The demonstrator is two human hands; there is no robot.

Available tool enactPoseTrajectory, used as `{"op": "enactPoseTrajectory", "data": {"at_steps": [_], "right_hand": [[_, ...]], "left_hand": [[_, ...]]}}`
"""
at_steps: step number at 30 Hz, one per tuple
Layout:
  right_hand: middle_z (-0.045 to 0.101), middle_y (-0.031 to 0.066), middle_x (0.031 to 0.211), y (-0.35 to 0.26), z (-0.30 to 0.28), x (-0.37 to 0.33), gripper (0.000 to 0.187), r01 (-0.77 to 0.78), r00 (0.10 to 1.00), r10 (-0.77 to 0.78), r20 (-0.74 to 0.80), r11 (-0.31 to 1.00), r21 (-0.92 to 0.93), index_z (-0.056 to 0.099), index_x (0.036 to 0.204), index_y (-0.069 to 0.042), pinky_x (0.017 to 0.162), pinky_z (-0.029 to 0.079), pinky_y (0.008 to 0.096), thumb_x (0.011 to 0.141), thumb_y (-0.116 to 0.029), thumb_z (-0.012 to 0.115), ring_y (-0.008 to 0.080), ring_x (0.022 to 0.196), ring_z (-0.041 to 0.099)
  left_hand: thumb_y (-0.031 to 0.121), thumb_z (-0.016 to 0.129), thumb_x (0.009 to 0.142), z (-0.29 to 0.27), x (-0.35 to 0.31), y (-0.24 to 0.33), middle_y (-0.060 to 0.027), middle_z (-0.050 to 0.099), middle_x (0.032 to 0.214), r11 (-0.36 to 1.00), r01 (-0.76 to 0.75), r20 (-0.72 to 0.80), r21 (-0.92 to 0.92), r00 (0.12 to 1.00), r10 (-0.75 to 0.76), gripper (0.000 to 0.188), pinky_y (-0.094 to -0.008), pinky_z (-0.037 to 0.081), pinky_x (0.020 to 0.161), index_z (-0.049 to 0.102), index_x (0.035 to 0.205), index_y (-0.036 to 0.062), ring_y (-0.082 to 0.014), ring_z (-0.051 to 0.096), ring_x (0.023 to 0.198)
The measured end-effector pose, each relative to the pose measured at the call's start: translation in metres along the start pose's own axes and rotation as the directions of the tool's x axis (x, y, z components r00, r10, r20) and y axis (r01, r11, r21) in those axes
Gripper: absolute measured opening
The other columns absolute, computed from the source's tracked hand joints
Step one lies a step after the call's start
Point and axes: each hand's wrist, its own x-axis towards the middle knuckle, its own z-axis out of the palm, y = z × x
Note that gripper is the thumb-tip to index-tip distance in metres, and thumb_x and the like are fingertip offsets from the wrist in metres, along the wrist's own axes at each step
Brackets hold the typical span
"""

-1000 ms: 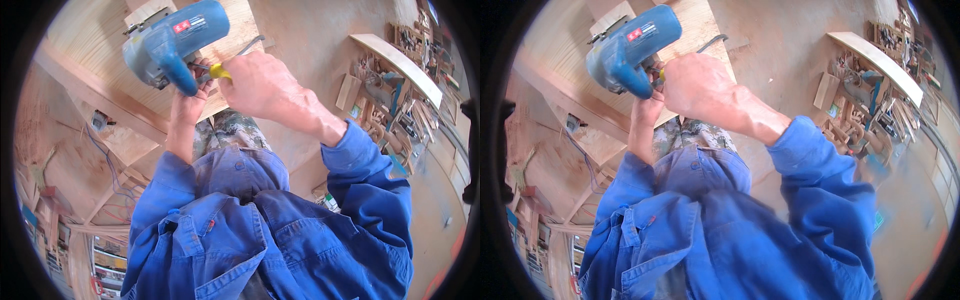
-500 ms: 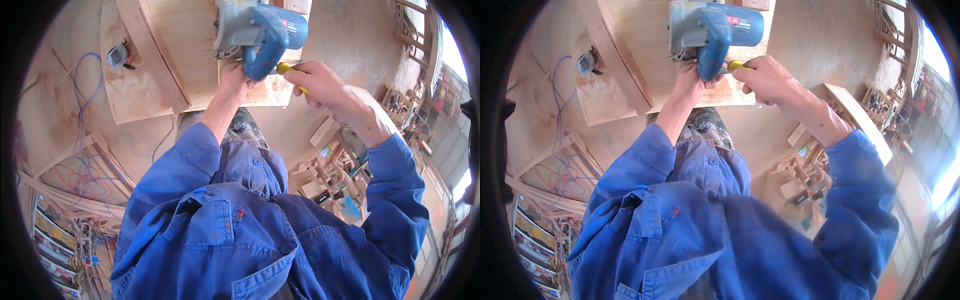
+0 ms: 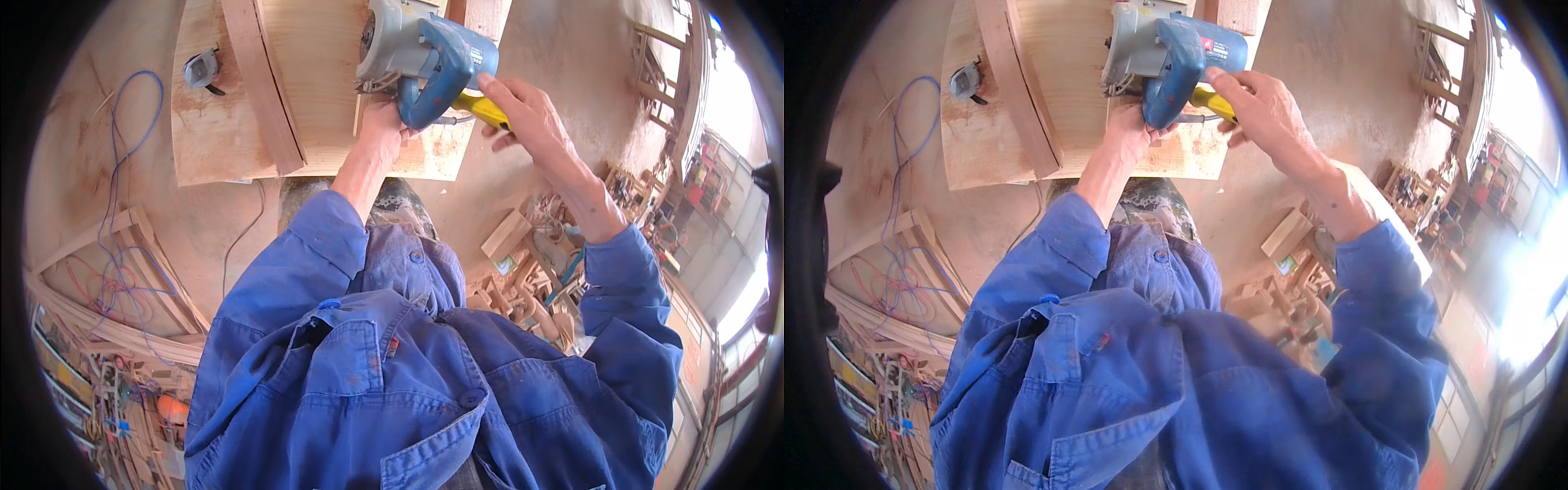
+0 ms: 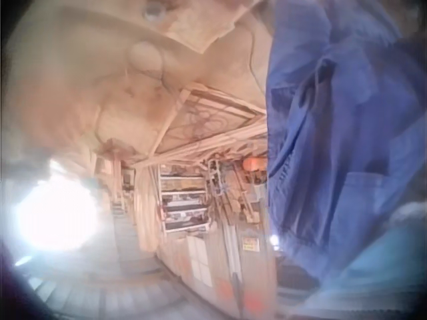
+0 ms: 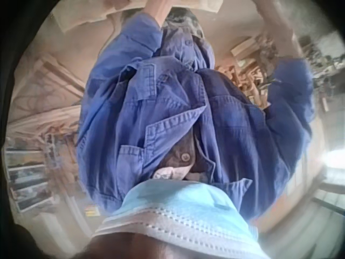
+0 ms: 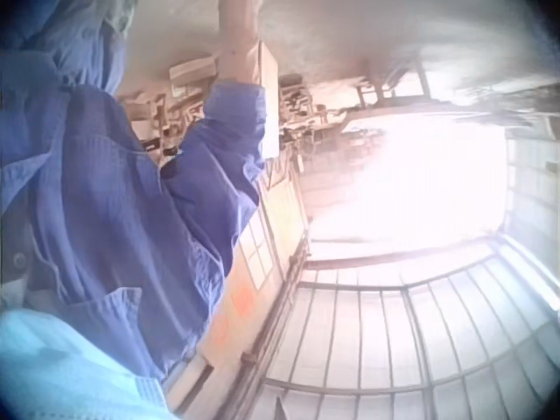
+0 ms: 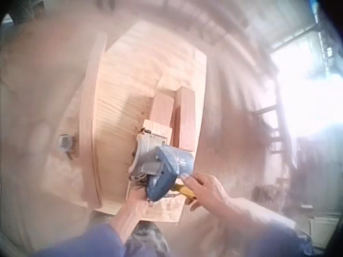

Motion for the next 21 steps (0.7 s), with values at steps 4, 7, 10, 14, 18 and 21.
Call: {"op": "enactPoseTrajectory", "data": {"at_steps": [4, 7, 10, 14, 18, 21], "right_hand": [[0.070, 0.0202, 0.073, -0.012, -0.001, -0.002, 0.043, 0.363, 0.926, -0.356, 0.124, 0.751, -0.552, 0.075, 0.089, 0.001, 0.063, 0.057, 0.0422, 0.097, -0.039, 0.059, 0.0339, 0.065, 0.071], [0.069, 0.0191, 0.072, -0.012, 0.003, 0.013, 0.039, 0.624, 0.706, -0.603, 0.371, 0.282, -0.729, 0.073, 0.086, -0.001, 0.062, 0.055, 0.0465, 0.097, -0.035, 0.058, 0.0361, 0.067, 0.070], [0.070, 0.0153, 0.076, -0.008, 0.008, 0.028, 0.037, 0.714, 0.570, -0.725, 0.386, 0.204, -0.670, 0.068, 0.092, -0.003, 0.064, 0.055, 0.0480, 0.098, -0.039, 0.061, 0.0356, 0.071, 0.070], [0.071, 0.0155, 0.078, -0.004, 0.011, 0.043, 0.034, 0.738, 0.555, -0.829, 0.064, 0.456, -0.498, 0.069, 0.087, -0.006, 0.062, 0.054, 0.0470, 0.097, -0.038, 0.062, 0.0359, 0.068, 0.070], [0.068, 0.0195, 0.075, -0.022, 0.035, 0.044, 0.036, 0.726, 0.487, -0.871, 0.061, 0.365, -0.582, 0.066, 0.075, -0.004, 0.057, 0.050, 0.0468, 0.096, -0.032, 0.060, 0.0353, 0.068, 0.069], [0.064, 0.0176, 0.072, -0.016, 0.044, 0.067, 0.029, 0.852, 0.074, -0.973, 0.221, -0.053, -0.521, 0.062, 0.081, -0.002, 0.055, 0.048, 0.0483, 0.093, -0.028, 0.063, 0.0345, 0.067, 0.068]], "left_hand": [[0.009, 0.053, 0.103, -0.008, -0.001, 0.002, -0.0182, 0.073, 0.102, 0.994, -0.085, 0.060, -0.070, 0.994, 0.089, 0.022, -0.0390, 0.065, 0.074, 0.062, 0.115, -0.0062, -0.0269, 0.074, 0.085], [0.010, 0.054, 0.103, -0.020, -0.002, 0.006, -0.0197, 0.072, 0.103, 0.990, -0.095, 0.040, -0.100, 0.994, 0.099, 0.023, -0.0393, 0.065, 0.076, 0.062, 0.114, -0.0080, -0.0269, 0.074, 0.084], [0.012, 0.047, 0.107, -0.032, -0.012, 0.017, -0.0252, 0.070, 0.113, 0.992, -0.118, -0.003, 0.040, 0.993, 0.118, 0.029, -0.0437, 0.062, 0.091, 0.060, 0.119, -0.0106, -0.0316, 0.073, 0.098], [0.015, 0.059, 0.103, -0.043, -0.008, 0.010, -0.0197, 0.072, 0.107, 0.949, -0.298, 0.080, 0.102, 0.954, 0.290, 0.028, -0.0397, 0.063, 0.085, 0.058, 0.124, -0.0035, -0.0303, 0.074, 0.092], [0.008, 0.062, 0.101, -0.078, -0.004, -0.008, -0.0108, 0.069, 0.098, 0.684, -0.628, -0.094, 0.371, 0.707, 0.701, 0.029, -0.0311, 0.059, 0.067, 0.055, 0.128, -0.0009, -0.0222, 0.072, 0.082], [0.008, 0.069, 0.094, -0.089, -0.008, -0.014, -0.0065, 0.063, 0.088, 0.360, -0.632, -0.038, 0.686, 0.464, 0.885, 0.022, -0.0345, 0.052, 0.060, 0.064, 0.115, 0.0008, -0.0210, 0.066, 0.071]]}}
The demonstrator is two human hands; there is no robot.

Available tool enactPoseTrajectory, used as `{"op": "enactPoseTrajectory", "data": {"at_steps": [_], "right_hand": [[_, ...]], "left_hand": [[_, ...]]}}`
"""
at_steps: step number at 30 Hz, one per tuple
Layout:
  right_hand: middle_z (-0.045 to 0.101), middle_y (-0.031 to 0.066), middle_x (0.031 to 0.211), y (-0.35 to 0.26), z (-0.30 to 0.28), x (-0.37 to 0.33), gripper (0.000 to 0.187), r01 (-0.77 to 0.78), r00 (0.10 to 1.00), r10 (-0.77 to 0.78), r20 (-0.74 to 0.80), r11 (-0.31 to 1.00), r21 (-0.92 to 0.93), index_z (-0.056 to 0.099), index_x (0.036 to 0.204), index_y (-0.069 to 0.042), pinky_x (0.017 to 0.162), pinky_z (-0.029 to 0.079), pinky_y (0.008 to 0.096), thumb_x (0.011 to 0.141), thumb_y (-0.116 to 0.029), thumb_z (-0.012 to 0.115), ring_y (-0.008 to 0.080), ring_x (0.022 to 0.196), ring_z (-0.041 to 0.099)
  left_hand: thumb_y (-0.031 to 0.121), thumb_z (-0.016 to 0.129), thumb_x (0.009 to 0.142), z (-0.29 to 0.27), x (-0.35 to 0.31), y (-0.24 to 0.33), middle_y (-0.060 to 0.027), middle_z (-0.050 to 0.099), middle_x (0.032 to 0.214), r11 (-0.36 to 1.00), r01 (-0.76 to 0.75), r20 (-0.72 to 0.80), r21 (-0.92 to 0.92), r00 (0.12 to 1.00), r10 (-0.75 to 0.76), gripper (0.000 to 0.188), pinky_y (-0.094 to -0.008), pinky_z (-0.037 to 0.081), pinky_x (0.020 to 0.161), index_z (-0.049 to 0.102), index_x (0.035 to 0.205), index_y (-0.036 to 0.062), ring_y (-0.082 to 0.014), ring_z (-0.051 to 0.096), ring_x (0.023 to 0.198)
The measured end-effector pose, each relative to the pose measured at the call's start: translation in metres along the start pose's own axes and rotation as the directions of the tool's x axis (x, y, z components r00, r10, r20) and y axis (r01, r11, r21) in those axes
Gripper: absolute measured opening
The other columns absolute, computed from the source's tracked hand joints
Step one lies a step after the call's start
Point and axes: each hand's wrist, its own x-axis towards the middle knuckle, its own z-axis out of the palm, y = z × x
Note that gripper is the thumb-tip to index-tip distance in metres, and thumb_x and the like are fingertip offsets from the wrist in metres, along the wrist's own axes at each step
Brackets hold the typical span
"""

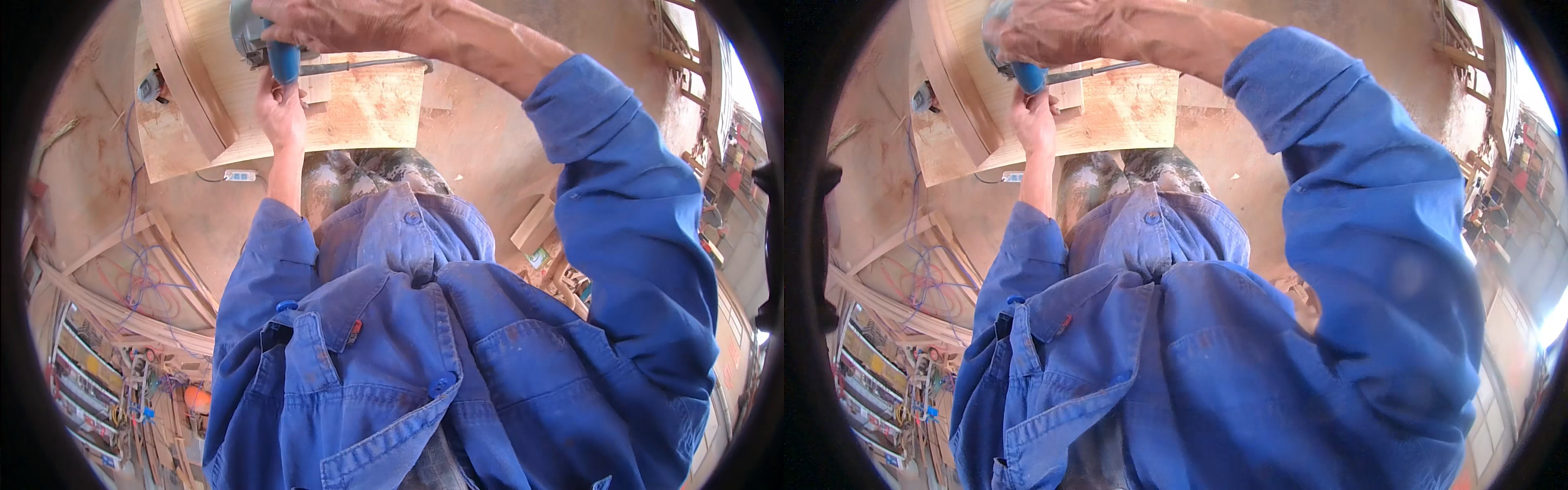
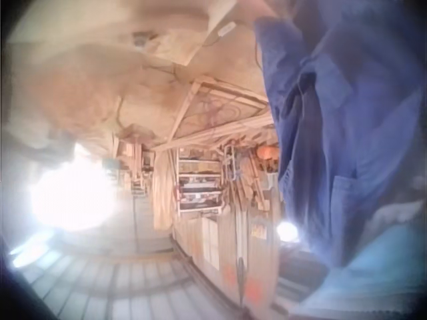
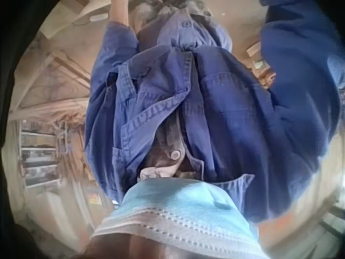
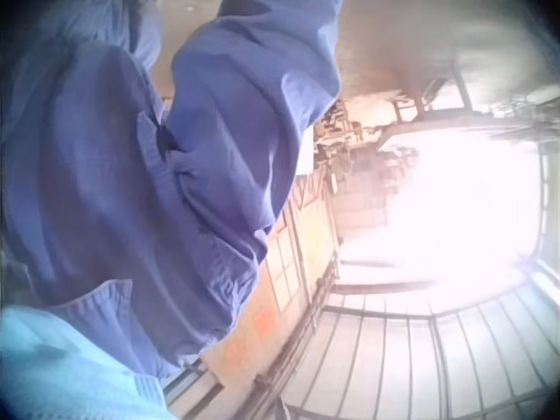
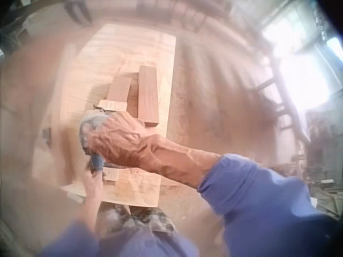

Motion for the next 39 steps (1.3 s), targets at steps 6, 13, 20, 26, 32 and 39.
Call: {"op": "enactPoseTrajectory", "data": {"at_steps": [6, 13, 20, 26, 32, 39], "right_hand": [[0.068, 0.0176, 0.079, 0.002, -0.003, 0.003, 0.032, -0.042, 0.999, 0.046, -0.023, 0.986, 0.161, 0.065, 0.099, -0.006, 0.062, 0.051, 0.0496, 0.092, -0.037, 0.067, 0.0393, 0.073, 0.068], [0.069, 0.0202, 0.074, -0.017, 0.027, 0.019, 0.024, -0.185, 0.982, 0.187, 0.035, 0.982, -0.037, 0.071, 0.083, -0.003, 0.059, 0.053, 0.0478, 0.089, -0.025, 0.063, 0.0369, 0.073, 0.071], [0.066, 0.0167, 0.077, 0.002, 0.032, 0.016, 0.021, 0.153, 0.962, -0.123, -0.244, 0.983, 0.105, 0.062, 0.090, 0.000, 0.065, 0.053, 0.0462, 0.089, -0.021, 0.064, 0.0397, 0.071, 0.067], [0.069, 0.0173, 0.083, -0.011, 0.023, 0.027, 0.022, -0.008, 1.000, 0.008, 0.006, 0.999, -0.045, 0.065, 0.086, 0.000, 0.069, 0.054, 0.0495, 0.088, -0.022, 0.066, 0.0422, 0.077, 0.069], [0.068, 0.0194, 0.082, -0.025, 0.016, 0.018, 0.022, -0.062, 0.988, 0.075, -0.137, 0.993, 0.098, 0.063, 0.087, 0.000, 0.063, 0.054, 0.0481, 0.088, -0.022, 0.065, 0.0387, 0.075, 0.069], [0.066, 0.0186, 0.081, -0.017, 0.006, 0.018, 0.024, -0.176, 0.979, 0.168, 0.113, 0.983, 0.061, 0.061, 0.100, -0.001, 0.064, 0.053, 0.0479, 0.088, -0.021, 0.067, 0.0379, 0.076, 0.068]], "left_hand": [[0.017, 0.079, 0.084, -0.005, 0.008, -0.014, -0.0119, 0.068, 0.082, 0.901, -0.089, -0.048, 0.424, 0.992, 0.120, 0.025, -0.0398, 0.051, 0.071, 0.070, 0.101, 0.0018, -0.0268, 0.065, 0.068], [0.006, 0.064, 0.096, -0.014, 0.022, 0.007, -0.0107, 0.072, 0.082, 0.951, 0.308, 0.196, -0.029, 0.935, -0.297, 0.027, -0.0299, 0.052, 0.046, 0.067, 0.122, 0.0045, -0.0151, 0.065, 0.058], [0.000, 0.054, 0.098, -0.012, 0.020, 0.003, -0.0106, 0.070, 0.080, 0.944, 0.303, 0.215, -0.128, 0.938, -0.272, 0.032, -0.0264, 0.050, 0.043, 0.064, 0.128, 0.0066, -0.0128, 0.062, 0.052], [-0.002, 0.051, 0.097, -0.009, 0.024, -0.001, -0.0100, 0.069, 0.076, 0.928, 0.334, 0.199, -0.164, 0.933, -0.300, 0.021, -0.0269, 0.050, 0.042, 0.067, 0.111, 0.0024, -0.0134, 0.063, 0.052], [-0.002, 0.050, 0.097, -0.021, 0.025, -0.004, -0.0099, 0.069, 0.074, 0.923, 0.346, 0.148, -0.171, 0.935, -0.323, 0.023, -0.0279, 0.050, 0.041, 0.068, 0.110, 0.0031, -0.0131, 0.062, 0.052], [0.000, 0.050, 0.098, -0.008, 0.025, -0.004, -0.0091, 0.069, 0.073, 0.907, 0.362, 0.191, -0.215, 0.927, -0.324, 0.028, -0.0276, 0.050, 0.041, 0.068, 0.118, 0.0085, -0.0117, 0.061, 0.051]]}}
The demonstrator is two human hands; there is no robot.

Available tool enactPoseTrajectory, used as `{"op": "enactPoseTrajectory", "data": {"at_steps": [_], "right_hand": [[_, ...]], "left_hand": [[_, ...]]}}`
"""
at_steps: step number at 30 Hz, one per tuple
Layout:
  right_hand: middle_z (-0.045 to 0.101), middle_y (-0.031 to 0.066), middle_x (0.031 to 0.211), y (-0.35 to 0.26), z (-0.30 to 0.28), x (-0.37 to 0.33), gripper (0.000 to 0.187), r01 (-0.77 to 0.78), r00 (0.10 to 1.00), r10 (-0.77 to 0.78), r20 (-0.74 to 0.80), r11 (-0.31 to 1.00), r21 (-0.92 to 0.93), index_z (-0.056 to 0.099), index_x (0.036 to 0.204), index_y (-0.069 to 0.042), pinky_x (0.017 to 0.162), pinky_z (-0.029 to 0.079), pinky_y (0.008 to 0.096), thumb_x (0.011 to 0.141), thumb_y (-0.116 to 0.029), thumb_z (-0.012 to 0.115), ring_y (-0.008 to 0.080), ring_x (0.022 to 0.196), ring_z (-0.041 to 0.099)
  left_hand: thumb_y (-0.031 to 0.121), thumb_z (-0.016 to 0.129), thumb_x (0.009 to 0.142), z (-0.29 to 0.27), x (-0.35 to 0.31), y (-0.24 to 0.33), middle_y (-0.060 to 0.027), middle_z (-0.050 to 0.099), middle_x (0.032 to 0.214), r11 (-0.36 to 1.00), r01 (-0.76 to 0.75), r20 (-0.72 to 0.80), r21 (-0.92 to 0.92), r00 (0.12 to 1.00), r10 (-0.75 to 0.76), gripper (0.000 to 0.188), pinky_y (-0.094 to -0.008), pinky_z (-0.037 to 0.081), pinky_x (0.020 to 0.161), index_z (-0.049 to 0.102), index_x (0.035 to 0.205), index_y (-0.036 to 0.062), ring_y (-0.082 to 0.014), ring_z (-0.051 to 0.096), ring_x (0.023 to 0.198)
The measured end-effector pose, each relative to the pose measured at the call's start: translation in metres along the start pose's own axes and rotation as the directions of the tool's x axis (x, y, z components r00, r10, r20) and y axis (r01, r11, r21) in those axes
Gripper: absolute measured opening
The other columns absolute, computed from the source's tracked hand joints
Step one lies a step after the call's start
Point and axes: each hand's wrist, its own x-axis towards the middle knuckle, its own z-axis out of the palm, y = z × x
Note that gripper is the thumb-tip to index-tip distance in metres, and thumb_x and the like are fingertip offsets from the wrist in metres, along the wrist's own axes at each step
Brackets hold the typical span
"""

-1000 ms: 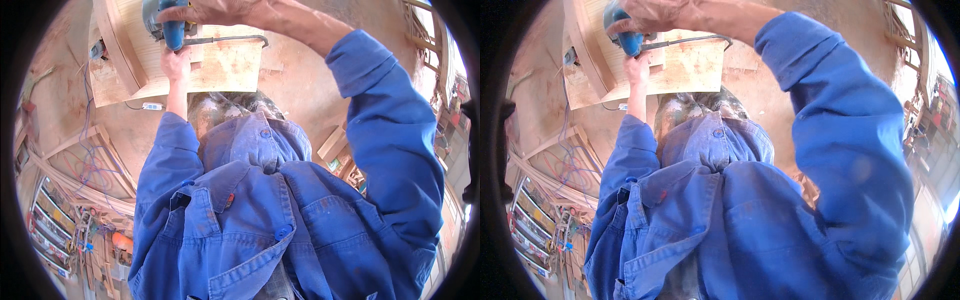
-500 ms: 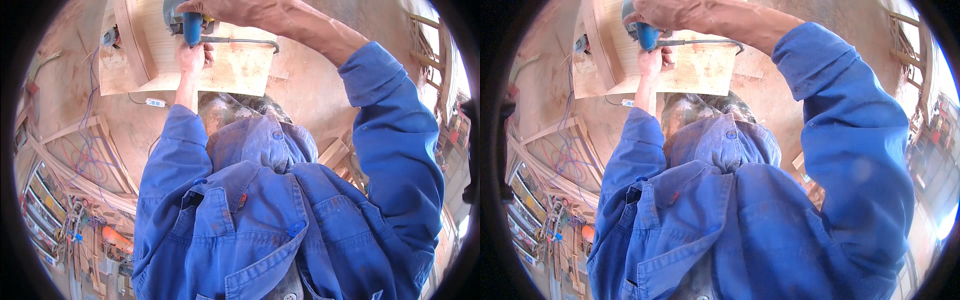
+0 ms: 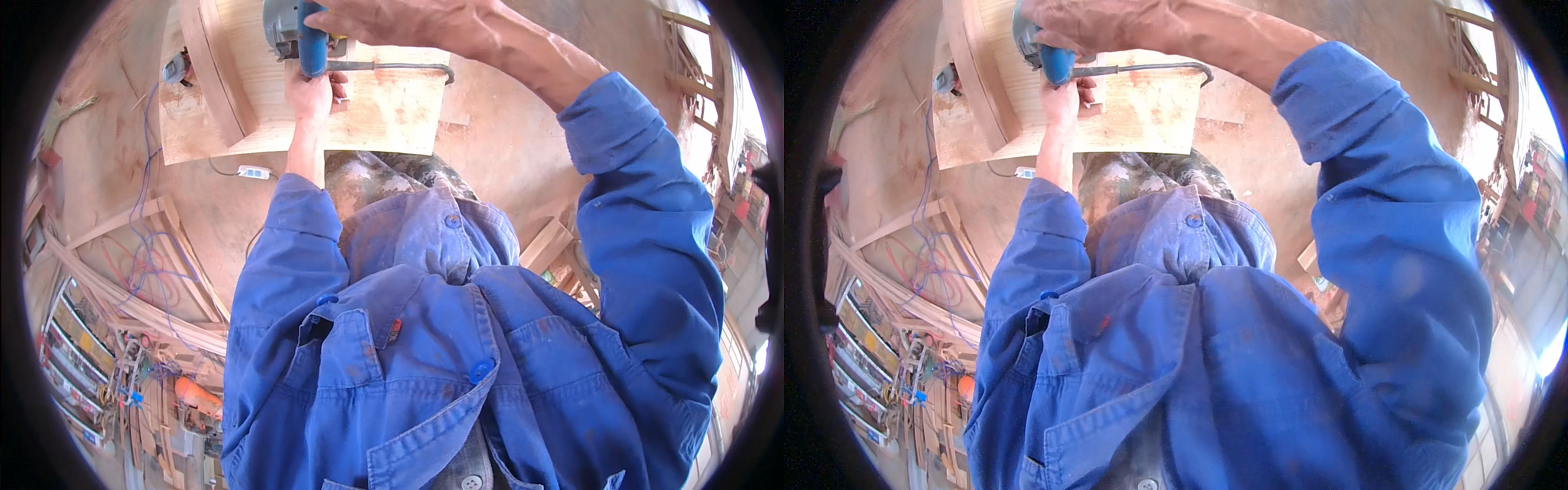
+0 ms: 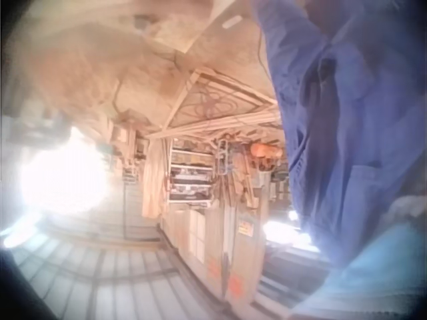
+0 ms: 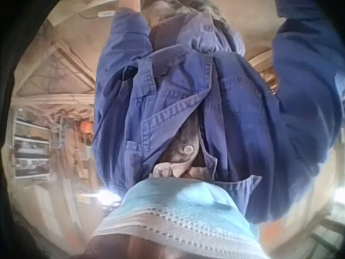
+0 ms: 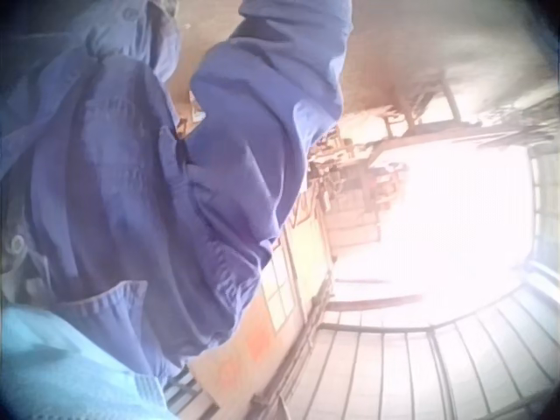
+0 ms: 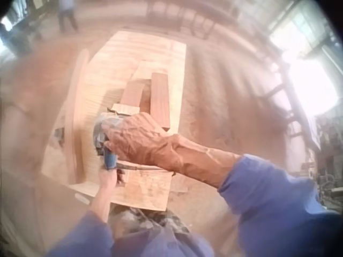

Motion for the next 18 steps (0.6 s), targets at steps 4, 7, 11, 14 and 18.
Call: {"op": "enactPoseTrajectory", "data": {"at_steps": [4, 7, 11, 14, 18], "right_hand": [[0.065, 0.0175, 0.081, 0.008, 0.007, -0.005, 0.026, 0.208, 0.976, -0.210, -0.054, 0.977, -0.037, 0.061, 0.102, -0.002, 0.066, 0.053, 0.0467, 0.089, -0.023, 0.068, 0.0375, 0.080, 0.067], [0.066, 0.0198, 0.082, -0.002, 0.010, -0.007, 0.027, 0.062, 0.988, -0.064, -0.143, 0.998, -0.015, 0.062, 0.100, -0.002, 0.069, 0.053, 0.0465, 0.091, -0.027, 0.067, 0.0368, 0.084, 0.068], [0.069, 0.0219, 0.082, -0.007, 0.004, -0.001, 0.026, -0.220, 0.975, 0.220, 0.018, 0.976, 0.004, 0.065, 0.094, -0.004, 0.076, 0.053, 0.0488, 0.092, -0.030, 0.065, 0.0387, 0.088, 0.069], [0.069, 0.0232, 0.091, -0.005, 0.010, -0.003, 0.029, -0.030, 1.000, 0.030, 0.001, 0.999, 0.012, 0.062, 0.100, 0.000, 0.077, 0.052, 0.0499, 0.092, -0.028, 0.065, 0.0406, 0.090, 0.068], [0.068, 0.0243, 0.095, 0.010, 0.010, -0.010, 0.033, 0.041, 0.997, -0.037, -0.064, 0.996, 0.074, 0.059, 0.100, 0.002, 0.076, 0.052, 0.0509, 0.092, -0.030, 0.063, 0.0422, 0.089, 0.066]], "left_hand": [[-0.001, 0.050, 0.097, 0.001, -0.006, 0.007, -0.0091, 0.069, 0.072, 0.999, 0.008, -0.035, 0.035, 0.999, -0.007, 0.032, -0.0267, 0.049, 0.041, 0.069, 0.120, 0.0097, -0.0116, 0.060, 0.050], [-0.002, 0.050, 0.096, -0.002, 0.000, 0.001, -0.0093, 0.069, 0.072, 0.999, 0.027, 0.001, -0.017, 1.000, -0.027, 0.031, -0.0274, 0.050, 0.042, 0.069, 0.119, 0.0086, -0.0116, 0.060, 0.050], [0.000, 0.050, 0.097, 0.002, -0.002, 0.000, -0.0090, 0.069, 0.072, 1.000, -0.009, 0.001, 0.000, 1.000, 0.009, 0.029, -0.0277, 0.048, 0.040, 0.069, 0.117, 0.0086, -0.0115, 0.060, 0.050], [0.001, 0.050, 0.098, -0.001, -0.002, 0.004, -0.0095, 0.069, 0.071, 0.999, 0.036, -0.034, -0.006, 0.999, -0.036, 0.027, -0.0271, 0.045, 0.039, 0.068, 0.116, 0.0078, -0.0118, 0.060, 0.049], [0.002, 0.050, 0.098, 0.000, -0.003, 0.004, -0.0098, 0.069, 0.071, 0.999, 0.003, -0.016, -0.034, 1.000, -0.004, 0.024, -0.0263, 0.044, 0.039, 0.068, 0.113, 0.0067, -0.0119, 0.060, 0.049]]}}
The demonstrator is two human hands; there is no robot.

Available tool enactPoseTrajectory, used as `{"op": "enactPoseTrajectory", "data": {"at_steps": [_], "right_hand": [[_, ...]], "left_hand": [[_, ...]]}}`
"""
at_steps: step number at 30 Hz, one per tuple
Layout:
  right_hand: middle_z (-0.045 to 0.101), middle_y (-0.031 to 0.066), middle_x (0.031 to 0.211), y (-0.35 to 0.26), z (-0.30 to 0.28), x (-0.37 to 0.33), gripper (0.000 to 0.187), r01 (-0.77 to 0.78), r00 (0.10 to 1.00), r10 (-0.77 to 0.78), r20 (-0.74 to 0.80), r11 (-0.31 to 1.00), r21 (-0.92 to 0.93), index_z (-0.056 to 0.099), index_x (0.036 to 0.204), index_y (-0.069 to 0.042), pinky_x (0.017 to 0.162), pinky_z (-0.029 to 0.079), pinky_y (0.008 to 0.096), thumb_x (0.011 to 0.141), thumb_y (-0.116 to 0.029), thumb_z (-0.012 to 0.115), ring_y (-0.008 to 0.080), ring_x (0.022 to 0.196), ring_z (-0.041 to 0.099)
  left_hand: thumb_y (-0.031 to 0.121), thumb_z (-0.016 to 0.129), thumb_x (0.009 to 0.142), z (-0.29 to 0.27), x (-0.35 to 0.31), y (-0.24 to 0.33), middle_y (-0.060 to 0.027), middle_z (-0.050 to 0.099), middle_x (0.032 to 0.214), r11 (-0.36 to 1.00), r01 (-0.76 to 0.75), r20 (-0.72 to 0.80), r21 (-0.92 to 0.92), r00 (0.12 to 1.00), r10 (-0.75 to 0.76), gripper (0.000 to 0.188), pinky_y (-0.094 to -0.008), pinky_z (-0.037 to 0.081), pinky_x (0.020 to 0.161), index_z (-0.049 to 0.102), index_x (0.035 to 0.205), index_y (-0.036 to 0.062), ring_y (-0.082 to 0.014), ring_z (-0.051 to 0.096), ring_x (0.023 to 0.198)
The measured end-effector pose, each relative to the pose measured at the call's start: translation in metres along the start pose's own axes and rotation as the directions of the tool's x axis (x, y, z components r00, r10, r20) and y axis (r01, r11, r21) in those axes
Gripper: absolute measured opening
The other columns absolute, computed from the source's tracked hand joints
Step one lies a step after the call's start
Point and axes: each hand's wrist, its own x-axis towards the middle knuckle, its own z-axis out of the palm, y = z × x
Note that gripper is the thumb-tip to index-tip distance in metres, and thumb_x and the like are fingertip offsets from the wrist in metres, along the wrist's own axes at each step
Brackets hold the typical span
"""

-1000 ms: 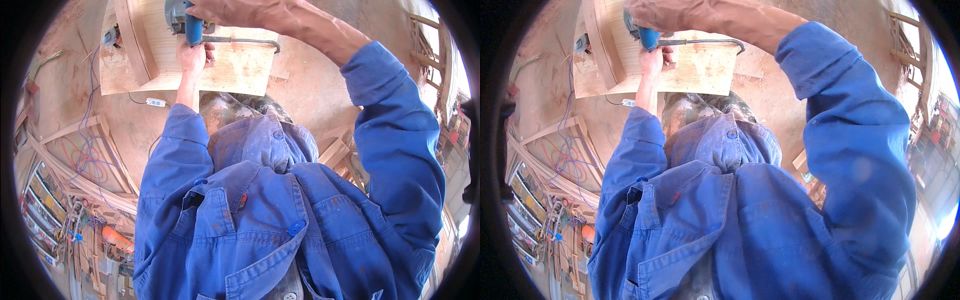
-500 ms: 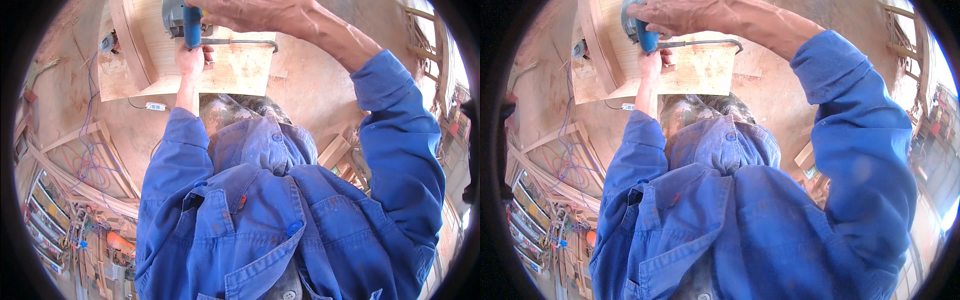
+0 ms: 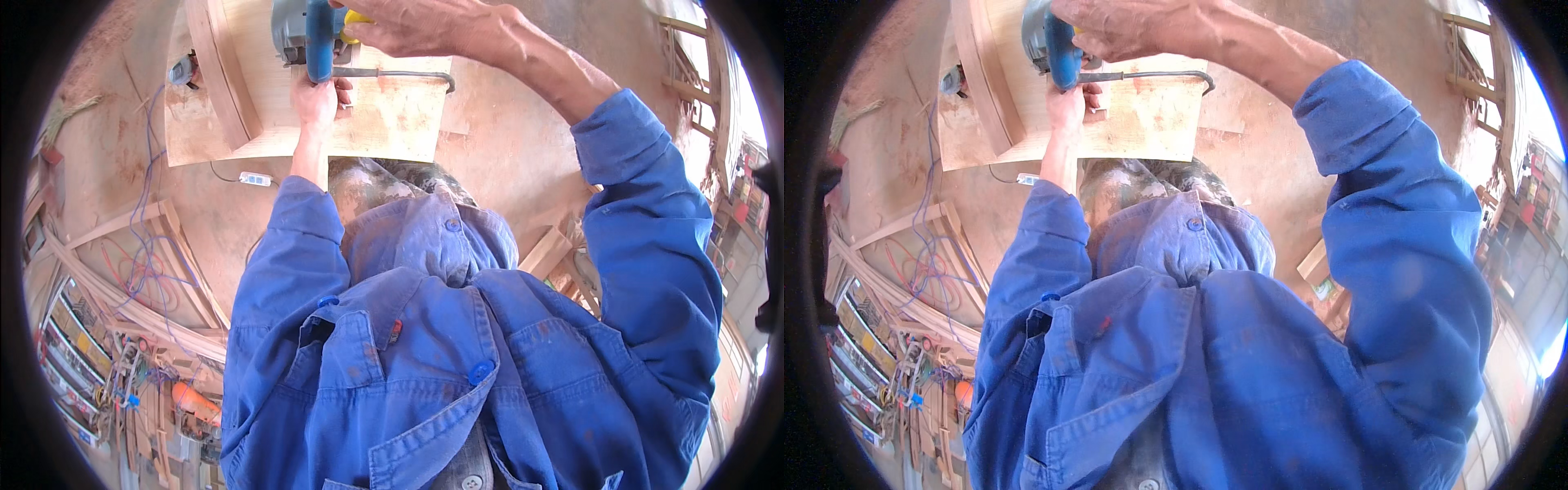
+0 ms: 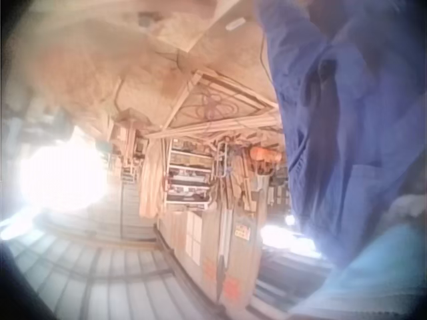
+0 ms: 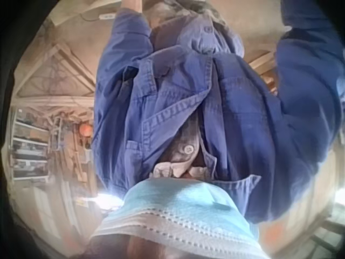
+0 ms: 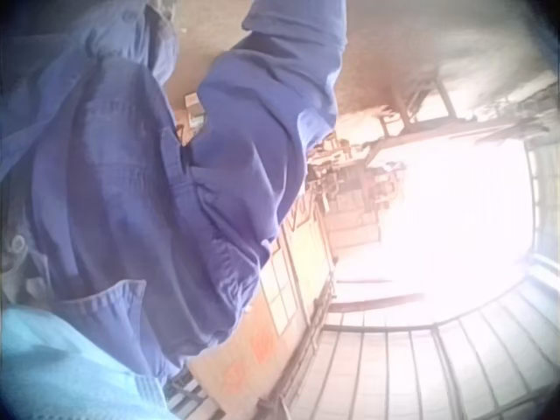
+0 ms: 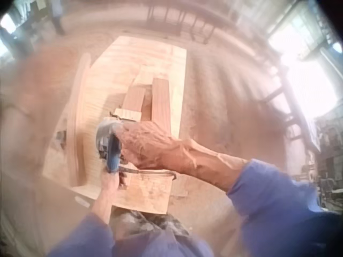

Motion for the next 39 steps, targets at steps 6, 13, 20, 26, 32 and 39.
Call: {"op": "enactPoseTrajectory", "data": {"at_steps": [6, 13, 20, 26, 32, 39], "right_hand": [[0.068, 0.0223, 0.083, -0.016, -0.006, 0.006, 0.034, -0.134, 0.988, 0.139, 0.073, 0.988, -0.070, 0.060, 0.100, 0.002, 0.068, 0.052, 0.0501, 0.092, -0.030, 0.063, 0.0414, 0.077, 0.068], [0.066, 0.0198, 0.077, -0.011, 0.003, 0.002, 0.023, -0.109, 0.994, 0.108, -0.030, 0.994, -0.007, 0.060, 0.099, 0.000, 0.063, 0.051, 0.0507, 0.091, -0.021, 0.063, 0.0401, 0.073, 0.067], [0.067, 0.0181, 0.078, 0.002, 0.014, -0.004, 0.030, 0.099, 0.974, -0.102, -0.201, 0.995, -0.025, 0.060, 0.104, -0.002, 0.066, 0.053, 0.0505, 0.090, -0.027, 0.068, 0.0402, 0.076, 0.067], [0.066, 0.0242, 0.098, -0.016, -0.002, 0.002, 0.033, -0.237, 0.966, 0.237, 0.107, 0.971, -0.018, 0.058, 0.109, 0.000, 0.076, 0.053, 0.0496, 0.092, -0.027, 0.065, 0.0429, 0.089, 0.066], [0.068, 0.0201, 0.084, -0.005, 0.003, -0.010, 0.028, 0.050, 0.970, -0.051, -0.237, 0.999, -0.012, 0.060, 0.097, 0.000, 0.070, 0.052, 0.0509, 0.090, -0.027, 0.067, 0.0406, 0.081, 0.068], [0.063, 0.0247, 0.098, -0.013, -0.007, -0.003, 0.029, -0.147, 0.980, 0.145, 0.138, 0.989, 0.007, 0.056, 0.105, 0.001, 0.079, 0.050, 0.0520, 0.094, -0.025, 0.062, 0.0441, 0.092, 0.064]], "left_hand": [[0.001, 0.050, 0.098, 0.001, 0.002, -0.005, -0.0098, 0.069, 0.070, 1.000, -0.012, 0.018, -0.024, 1.000, 0.013, 0.020, -0.0259, 0.044, 0.039, 0.067, 0.106, 0.0064, -0.0119, 0.060, 0.049], [-0.002, 0.050, 0.096, 0.001, 0.003, -0.003, -0.0102, 0.069, 0.071, 0.999, 0.008, -0.025, -0.039, 1.000, -0.009, 0.021, -0.0263, 0.045, 0.040, 0.067, 0.104, 0.0064, -0.0126, 0.060, 0.049], [0.000, 0.054, 0.097, -0.005, 0.003, -0.005, -0.0096, 0.069, 0.073, 0.999, -0.045, 0.027, -0.008, 0.999, 0.046, 0.016, -0.0273, 0.046, 0.041, 0.067, 0.104, 0.0066, -0.0128, 0.061, 0.050], [0.007, 0.061, 0.098, 0.003, 0.001, 0.001, -0.0084, 0.067, 0.073, 1.000, -0.019, 0.037, 0.022, 0.999, 0.018, 0.012, -0.0285, 0.047, 0.042, 0.069, 0.107, 0.0054, -0.0146, 0.060, 0.050], [0.008, 0.061, 0.098, 0.000, 0.005, -0.003, -0.0093, 0.066, 0.072, 0.998, -0.061, 0.043, 0.001, 0.997, 0.061, 0.018, -0.0288, 0.046, 0.042, 0.070, 0.113, 0.0050, -0.0149, 0.061, 0.051], [0.018, 0.069, 0.097, 0.003, 0.006, 0.001, -0.0061, 0.066, 0.068, 0.999, -0.035, 0.061, 0.027, 0.998, 0.033, 0.019, -0.0258, 0.041, 0.042, 0.069, 0.112, 0.0059, -0.0124, 0.058, 0.048]]}}
